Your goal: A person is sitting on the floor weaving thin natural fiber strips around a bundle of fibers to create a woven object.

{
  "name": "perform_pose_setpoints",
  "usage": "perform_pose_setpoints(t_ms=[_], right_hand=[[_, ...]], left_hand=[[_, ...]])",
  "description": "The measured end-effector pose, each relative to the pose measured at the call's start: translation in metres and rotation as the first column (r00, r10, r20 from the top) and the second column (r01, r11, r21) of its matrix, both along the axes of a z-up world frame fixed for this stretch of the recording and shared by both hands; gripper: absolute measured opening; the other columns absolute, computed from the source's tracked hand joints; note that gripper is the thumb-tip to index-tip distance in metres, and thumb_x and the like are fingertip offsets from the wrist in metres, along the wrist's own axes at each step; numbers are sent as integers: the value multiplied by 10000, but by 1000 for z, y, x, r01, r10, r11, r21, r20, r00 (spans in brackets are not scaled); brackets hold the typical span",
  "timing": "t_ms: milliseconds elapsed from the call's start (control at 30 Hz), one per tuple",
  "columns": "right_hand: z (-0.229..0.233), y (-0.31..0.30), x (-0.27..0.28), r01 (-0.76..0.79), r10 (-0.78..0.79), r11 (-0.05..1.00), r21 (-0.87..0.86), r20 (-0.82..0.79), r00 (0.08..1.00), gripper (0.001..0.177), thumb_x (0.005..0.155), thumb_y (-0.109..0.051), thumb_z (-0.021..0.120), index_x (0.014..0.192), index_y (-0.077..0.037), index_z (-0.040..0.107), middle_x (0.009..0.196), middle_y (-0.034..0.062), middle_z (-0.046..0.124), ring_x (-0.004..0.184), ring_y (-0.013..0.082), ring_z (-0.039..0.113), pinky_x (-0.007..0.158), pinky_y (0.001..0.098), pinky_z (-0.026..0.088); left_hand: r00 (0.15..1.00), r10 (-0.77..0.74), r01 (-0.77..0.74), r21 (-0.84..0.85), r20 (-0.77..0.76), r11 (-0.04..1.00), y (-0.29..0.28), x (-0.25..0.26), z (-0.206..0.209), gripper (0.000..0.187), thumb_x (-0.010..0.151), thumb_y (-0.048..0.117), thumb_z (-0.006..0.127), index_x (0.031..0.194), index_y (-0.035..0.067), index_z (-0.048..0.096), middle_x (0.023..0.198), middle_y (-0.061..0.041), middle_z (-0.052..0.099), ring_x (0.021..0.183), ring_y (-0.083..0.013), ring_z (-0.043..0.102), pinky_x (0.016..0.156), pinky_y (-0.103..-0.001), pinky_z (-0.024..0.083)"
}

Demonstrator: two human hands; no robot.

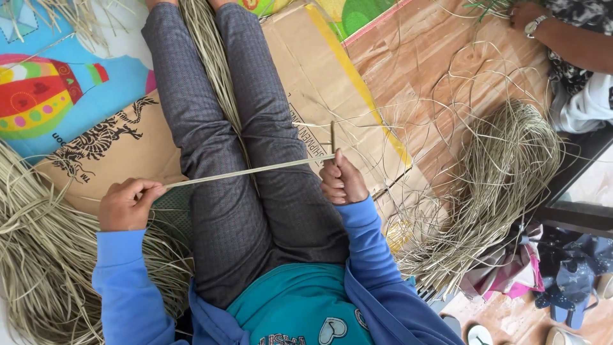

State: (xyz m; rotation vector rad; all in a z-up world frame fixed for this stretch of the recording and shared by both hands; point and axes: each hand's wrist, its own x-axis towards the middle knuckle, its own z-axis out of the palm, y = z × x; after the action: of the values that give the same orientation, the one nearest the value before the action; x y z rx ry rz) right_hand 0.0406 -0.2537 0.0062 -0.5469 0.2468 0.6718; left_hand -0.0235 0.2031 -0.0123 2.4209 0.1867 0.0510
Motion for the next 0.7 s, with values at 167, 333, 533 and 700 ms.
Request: perform_pose_setpoints(t_ms=[167,333,533,700], right_hand=[[16,25,4,27,0,975,-223,122,993,463,1062,-503,440,740,-170,429,534,-46,326,373,42,216,280,221,147],[15,47,-4,88,-21,904,-419,163,986,461,1059,-503,447,759,-154,467,509,-40,334,359,50,223,281,230,167],[7,64,-16,267,-93,733,-625,296,950,443,1080,-376,460,748,-86,509,494,6,404,371,92,317,337,249,283],[-3,65,-15,432,-154,587,-685,429,890,327,1070,-257,455,800,-99,551,578,-10,491,474,88,412,461,236,342]], left_hand=[[994,29,-64,331,109,941,3,-5,-30,141,949,206,844,1085,178,822,929,2,699,857,-224,567,854,-397,441],[936,14,-213,535,350,818,-81,21,41,503,805,-8,827,1298,71,768,1360,-164,601,1278,-356,503,1061,-555,320],[795,-29,-151,244,606,958,-150,22,130,443,957,-67,581,1350,0,774,1494,-246,506,1364,-516,396,1167,-694,276],[763,-26,-63,114,646,992,-147,9,157,326,1000,-164,608,1322,-149,652,1339,-356,601,1270,-557,504,1154,-675,387]])
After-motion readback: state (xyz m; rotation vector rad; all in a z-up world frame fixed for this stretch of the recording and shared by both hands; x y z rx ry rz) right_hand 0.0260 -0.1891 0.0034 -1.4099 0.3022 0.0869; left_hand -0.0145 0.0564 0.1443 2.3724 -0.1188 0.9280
